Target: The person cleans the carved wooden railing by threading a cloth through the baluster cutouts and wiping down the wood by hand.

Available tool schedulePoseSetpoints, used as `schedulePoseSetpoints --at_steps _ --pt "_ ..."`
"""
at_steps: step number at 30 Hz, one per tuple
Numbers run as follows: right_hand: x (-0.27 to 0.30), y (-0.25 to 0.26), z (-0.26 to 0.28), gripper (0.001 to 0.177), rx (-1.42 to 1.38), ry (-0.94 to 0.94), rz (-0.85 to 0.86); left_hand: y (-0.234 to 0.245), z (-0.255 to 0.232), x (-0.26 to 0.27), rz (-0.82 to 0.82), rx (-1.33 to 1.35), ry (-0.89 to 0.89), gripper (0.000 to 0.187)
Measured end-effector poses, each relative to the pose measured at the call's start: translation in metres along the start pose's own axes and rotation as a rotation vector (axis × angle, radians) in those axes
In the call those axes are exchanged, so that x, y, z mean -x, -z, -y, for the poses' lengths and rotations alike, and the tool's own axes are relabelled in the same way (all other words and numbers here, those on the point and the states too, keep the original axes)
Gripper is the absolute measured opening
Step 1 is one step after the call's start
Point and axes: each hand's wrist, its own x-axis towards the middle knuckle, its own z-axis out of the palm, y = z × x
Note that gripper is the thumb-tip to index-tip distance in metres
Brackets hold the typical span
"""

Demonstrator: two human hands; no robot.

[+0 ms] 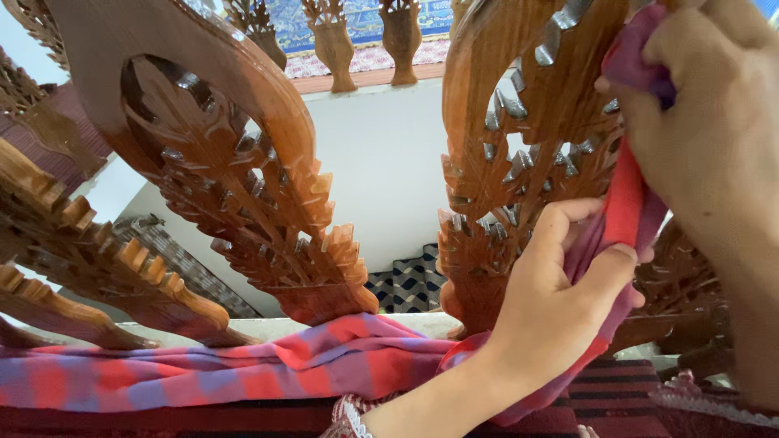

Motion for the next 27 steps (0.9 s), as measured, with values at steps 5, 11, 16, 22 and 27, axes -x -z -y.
schedulePoseSetpoints --at_steps 5,11,16,22,27 --pt "0.009 0.005 0.017 0.026 0.136 0.025 -0.086 0.003 0.002 0.002 -0.003 0.007 -0.088 0.036" --pt "0.012 0.003 0.017 0.032 0.198 0.0 0.019 0.007 0.004 0.002 -0.033 -0.043 -0.024 0.035" --pt "-0.01 0.013 0.005 0.028 0.033 0.115 -0.028 0.003 0.001 -0.004 0.009 -0.046 -0.044 0.034" --pt "0.004 0.012 0.037 0.019 0.07 0.029 0.008 0.002 0.004 -0.001 -0.006 0.027 -0.07 0.027" --pt "-0.021 0.002 0.056 0.029 0.091 0.029 -0.157 0.016 -0.001 -0.002 -0.089 -0.058 -0.063 0.029"
